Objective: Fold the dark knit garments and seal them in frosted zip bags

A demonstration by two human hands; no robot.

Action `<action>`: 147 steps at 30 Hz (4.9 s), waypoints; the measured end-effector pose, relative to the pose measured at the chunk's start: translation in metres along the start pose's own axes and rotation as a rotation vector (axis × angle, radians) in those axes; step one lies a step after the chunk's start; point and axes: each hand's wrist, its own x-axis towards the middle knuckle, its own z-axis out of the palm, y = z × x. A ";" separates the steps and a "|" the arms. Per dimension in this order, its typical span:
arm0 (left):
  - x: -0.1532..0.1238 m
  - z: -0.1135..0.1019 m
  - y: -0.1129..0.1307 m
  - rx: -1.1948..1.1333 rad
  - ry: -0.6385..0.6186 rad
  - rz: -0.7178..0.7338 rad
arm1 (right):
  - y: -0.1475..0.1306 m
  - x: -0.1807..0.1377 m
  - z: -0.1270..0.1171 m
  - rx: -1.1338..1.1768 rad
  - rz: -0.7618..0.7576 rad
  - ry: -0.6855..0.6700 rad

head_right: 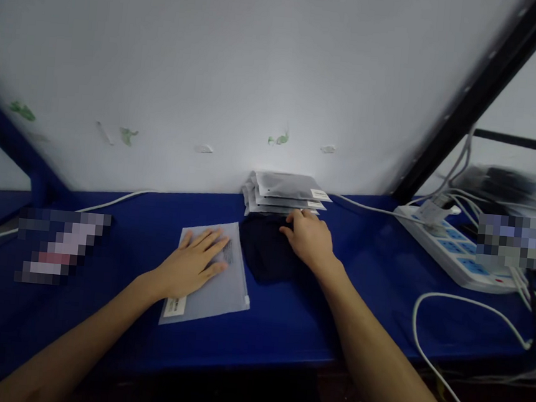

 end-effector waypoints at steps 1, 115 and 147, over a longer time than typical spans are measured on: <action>-0.002 -0.003 -0.004 -0.004 0.010 -0.010 | -0.002 -0.001 -0.002 -0.005 0.016 0.041; -0.002 -0.016 -0.024 0.252 0.332 -0.122 | 0.072 -0.042 0.022 0.103 -0.136 0.171; 0.010 -0.011 -0.041 0.104 0.532 -0.152 | 0.094 -0.010 0.016 0.157 0.059 0.334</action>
